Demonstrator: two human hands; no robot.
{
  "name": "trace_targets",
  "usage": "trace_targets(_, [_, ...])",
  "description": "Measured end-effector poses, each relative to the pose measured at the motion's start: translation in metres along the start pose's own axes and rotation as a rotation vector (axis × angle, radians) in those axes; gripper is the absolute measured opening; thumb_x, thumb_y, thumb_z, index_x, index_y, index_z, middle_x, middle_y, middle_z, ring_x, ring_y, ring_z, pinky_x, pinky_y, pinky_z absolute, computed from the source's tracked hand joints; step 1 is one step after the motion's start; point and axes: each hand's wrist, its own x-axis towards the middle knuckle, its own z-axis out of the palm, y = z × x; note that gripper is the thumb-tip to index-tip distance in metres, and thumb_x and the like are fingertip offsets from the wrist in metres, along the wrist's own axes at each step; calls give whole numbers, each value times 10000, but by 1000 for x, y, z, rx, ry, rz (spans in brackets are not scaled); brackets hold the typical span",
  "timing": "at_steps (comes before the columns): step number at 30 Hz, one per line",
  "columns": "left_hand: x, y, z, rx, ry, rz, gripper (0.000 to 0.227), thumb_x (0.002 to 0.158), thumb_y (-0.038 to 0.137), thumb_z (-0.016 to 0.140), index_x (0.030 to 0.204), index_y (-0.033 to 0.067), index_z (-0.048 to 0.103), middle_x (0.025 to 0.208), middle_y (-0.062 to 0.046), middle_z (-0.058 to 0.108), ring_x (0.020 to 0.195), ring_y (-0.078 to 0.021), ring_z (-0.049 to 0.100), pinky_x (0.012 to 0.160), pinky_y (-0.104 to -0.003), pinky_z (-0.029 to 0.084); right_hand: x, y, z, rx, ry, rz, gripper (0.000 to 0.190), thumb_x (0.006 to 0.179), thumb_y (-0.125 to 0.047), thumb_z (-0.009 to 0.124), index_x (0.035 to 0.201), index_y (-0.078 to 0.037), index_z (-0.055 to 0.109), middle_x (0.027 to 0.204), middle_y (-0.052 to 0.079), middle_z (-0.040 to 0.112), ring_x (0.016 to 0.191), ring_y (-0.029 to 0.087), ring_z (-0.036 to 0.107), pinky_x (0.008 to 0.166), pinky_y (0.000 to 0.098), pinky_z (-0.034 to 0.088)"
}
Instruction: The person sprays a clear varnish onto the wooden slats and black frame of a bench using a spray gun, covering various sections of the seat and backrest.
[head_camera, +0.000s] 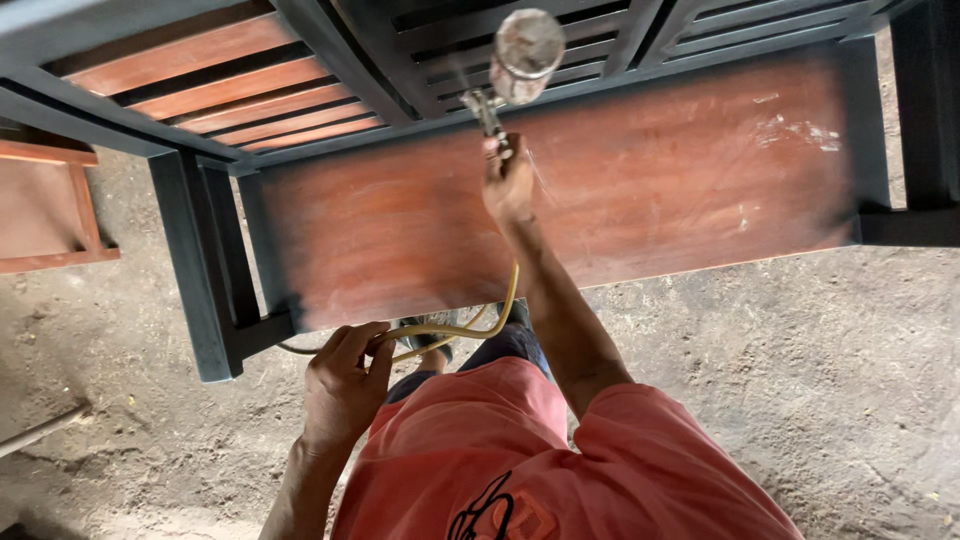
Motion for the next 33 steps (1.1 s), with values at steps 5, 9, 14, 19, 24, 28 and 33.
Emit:
trace_targets(5, [4,-4,0,35,-36,-78,168,873,53,751,1037,30,730,799,-85,727,588,-153,674,506,-281,549,-10,-21,18,-4,-106,33,434,1055,-487,556,1070,-53,563,780,167,647,713,375,641,610,457,486])
trace_targets(9, [3,1,9,7,-30,-75,166,864,50,752,1029,42,736,805,-102,722,588,-189,664,525,-325,539,-6,-5,4,-81,-160,-17,416,1045,-465,585,1060,-49,582,803,169,645,710,386,627,615,460,480])
trace_targets(14, [4,2,17,-45,-97,-1,170,873,66,724,1041,46,703,854,-104,724,709,-229,736,584,-346,594,23,22,-43,-67,37,-16,435,1061,-472,570,1059,-37,565,754,109,589,652,259,560,574,405,450])
trace_targets(19, [8,5,25,-30,-138,-12,166,864,71,736,1026,56,705,847,-113,726,681,-254,719,592,-365,586,54,38,-98,-15,215,2,501,1076,-515,540,1052,-16,515,724,108,539,646,209,496,570,387,435])
trace_targets(24, [10,10,25,-58,-138,26,174,865,64,724,1035,46,691,852,-111,719,721,-263,725,621,-363,589,73,48,-112,-122,371,42,521,1080,-527,539,1013,-11,509,731,113,573,639,218,537,591,383,461])
trace_targets(28, [9,12,18,-34,-123,-21,164,861,63,728,1023,54,706,856,-111,724,713,-269,718,622,-369,585,71,59,-97,-90,376,88,529,1075,-526,548,982,-7,501,720,101,549,632,207,510,586,377,444])
trace_targets(33, [1,8,17,-42,-76,-14,155,854,64,733,1008,53,713,884,-112,727,744,-271,724,632,-361,590,37,51,-58,107,193,81,507,1064,-512,562,1038,-8,519,733,65,510,668,160,471,575,366,425])
